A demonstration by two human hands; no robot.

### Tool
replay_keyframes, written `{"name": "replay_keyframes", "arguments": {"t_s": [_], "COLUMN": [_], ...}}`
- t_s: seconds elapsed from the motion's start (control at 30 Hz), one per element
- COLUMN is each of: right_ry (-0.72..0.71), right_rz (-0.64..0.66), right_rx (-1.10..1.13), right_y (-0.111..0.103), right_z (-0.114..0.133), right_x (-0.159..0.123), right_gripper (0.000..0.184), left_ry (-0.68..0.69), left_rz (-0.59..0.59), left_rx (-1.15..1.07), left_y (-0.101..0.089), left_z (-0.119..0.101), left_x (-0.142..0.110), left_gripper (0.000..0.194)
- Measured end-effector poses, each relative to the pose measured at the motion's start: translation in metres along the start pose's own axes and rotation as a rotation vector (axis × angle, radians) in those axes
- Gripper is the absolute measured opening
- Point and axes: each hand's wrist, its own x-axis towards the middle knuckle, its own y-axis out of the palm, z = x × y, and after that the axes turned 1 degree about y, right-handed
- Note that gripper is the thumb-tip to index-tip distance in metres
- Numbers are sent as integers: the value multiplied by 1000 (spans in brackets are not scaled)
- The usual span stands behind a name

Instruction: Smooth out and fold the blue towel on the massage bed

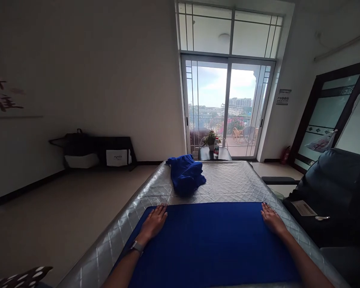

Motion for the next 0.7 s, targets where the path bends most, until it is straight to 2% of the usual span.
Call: {"name": "replay_keyframes", "arguments": {"t_s": [0.07,0.13,0.2,0.33,0.43,0.53,0.6,0.7], "right_ry": [-12,-59,-153,-391,-468,-481,-480,-470], "right_rz": [52,86,118,227,295,318,319,315], "right_rx": [-22,-32,-27,22,38,43,46,43], "right_y": [-6,-5,6,45,67,77,79,78], "right_z": [4,25,63,158,203,214,212,200], "right_x": [4,5,1,-20,-34,-39,-38,-33], "right_gripper": [68,67,65,61,63,64,66,68], "left_ry": [3,32,115,355,407,398,379,323], "left_rz": [-30,-70,-103,-80,-28,2,6,0], "left_rx": [-10,-38,-83,-181,-216,-227,-225,-203], "left_y": [-6,-11,-11,1,12,20,22,21], "left_z": [-3,-20,-52,-142,-186,-192,-179,-146], "left_x": [-1,0,4,16,19,16,15,14], "left_gripper": [53,54,57,60,63,68,71,71]}}
